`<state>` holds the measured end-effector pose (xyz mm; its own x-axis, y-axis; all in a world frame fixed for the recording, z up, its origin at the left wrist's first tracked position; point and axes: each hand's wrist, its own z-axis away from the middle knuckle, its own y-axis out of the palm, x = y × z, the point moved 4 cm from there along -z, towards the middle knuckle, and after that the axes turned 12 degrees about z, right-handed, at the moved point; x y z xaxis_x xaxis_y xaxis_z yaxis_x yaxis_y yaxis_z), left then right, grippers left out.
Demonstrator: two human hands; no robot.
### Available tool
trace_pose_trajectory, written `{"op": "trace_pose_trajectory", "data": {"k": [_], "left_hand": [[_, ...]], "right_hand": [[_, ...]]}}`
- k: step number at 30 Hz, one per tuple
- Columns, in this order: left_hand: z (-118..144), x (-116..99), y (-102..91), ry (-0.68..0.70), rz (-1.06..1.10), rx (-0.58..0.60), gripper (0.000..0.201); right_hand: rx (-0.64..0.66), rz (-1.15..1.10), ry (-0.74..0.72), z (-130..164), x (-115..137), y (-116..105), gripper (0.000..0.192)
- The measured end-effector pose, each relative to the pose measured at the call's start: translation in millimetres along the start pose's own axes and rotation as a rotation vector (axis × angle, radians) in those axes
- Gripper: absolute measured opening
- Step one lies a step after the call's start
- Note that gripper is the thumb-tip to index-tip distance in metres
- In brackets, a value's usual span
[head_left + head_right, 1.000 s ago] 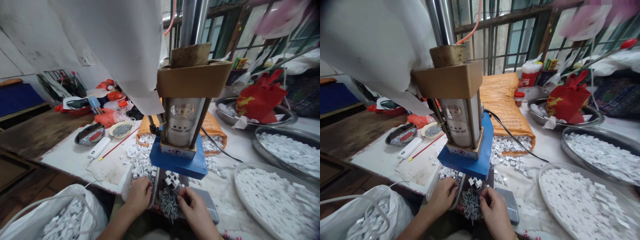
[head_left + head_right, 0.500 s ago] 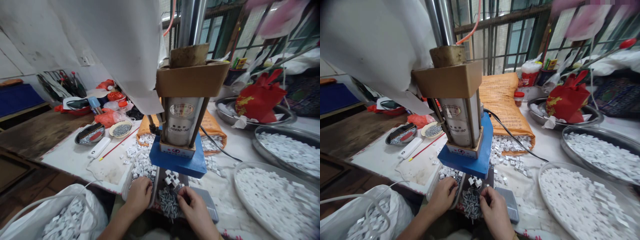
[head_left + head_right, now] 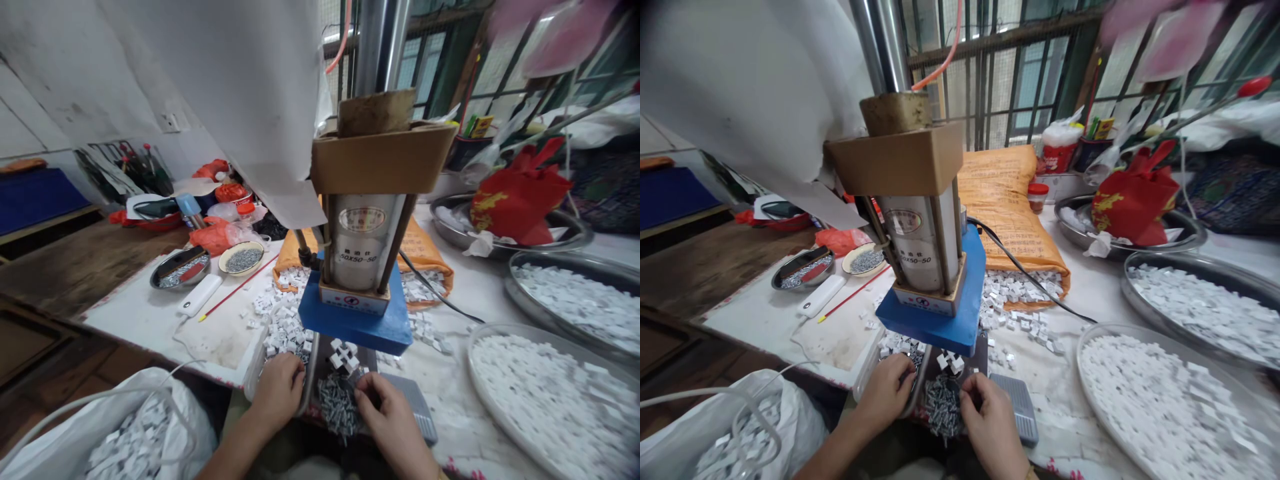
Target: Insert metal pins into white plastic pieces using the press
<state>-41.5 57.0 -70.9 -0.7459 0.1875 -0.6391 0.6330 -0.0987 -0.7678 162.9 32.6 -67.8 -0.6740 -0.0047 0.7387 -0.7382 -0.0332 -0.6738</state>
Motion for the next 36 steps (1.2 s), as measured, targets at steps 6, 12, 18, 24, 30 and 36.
{"op": "trace_pose_trajectory", "data": {"k": [6, 12, 18, 24, 30, 36], "left_hand": [[0.7, 1.2, 0.2, 0.002, 0.0, -0.005, 0.012], [0.5, 0.4, -1.1, -0.003, 0.0, 0.003, 0.012], [-0.3, -2.2, -2.2, 0.001, 0.0, 0.003, 0.013], [-0.4, -0.4, -1.4, 0.019, -0.011, -0.006, 0.012], [0.7, 0.8, -0.9, 0.025, -0.018, 0.002, 0.012], [0.7, 0.8, -0.9, 0.018, -0.006, 0.003, 0.011]], "right_hand": [[-0.004, 0.002, 0.006, -0.1, 1.1, -1.0, 0.013], [-0.011, -0.013, 0.009, -0.2, -0.7, 0.1, 0.013], [0.002, -0.014, 0.003, 1.4, -0.2, -0.1, 0.013], [-0.005, -0.029, 0.009, 2.2, -1.1, -0.8, 0.013], [-0.025, -0.094, 0.028, 1.9, -3.3, -0.7, 0.01], [-0.037, -0.111, 0.041, 1.6, -4.5, -1.8, 0.007]]}}
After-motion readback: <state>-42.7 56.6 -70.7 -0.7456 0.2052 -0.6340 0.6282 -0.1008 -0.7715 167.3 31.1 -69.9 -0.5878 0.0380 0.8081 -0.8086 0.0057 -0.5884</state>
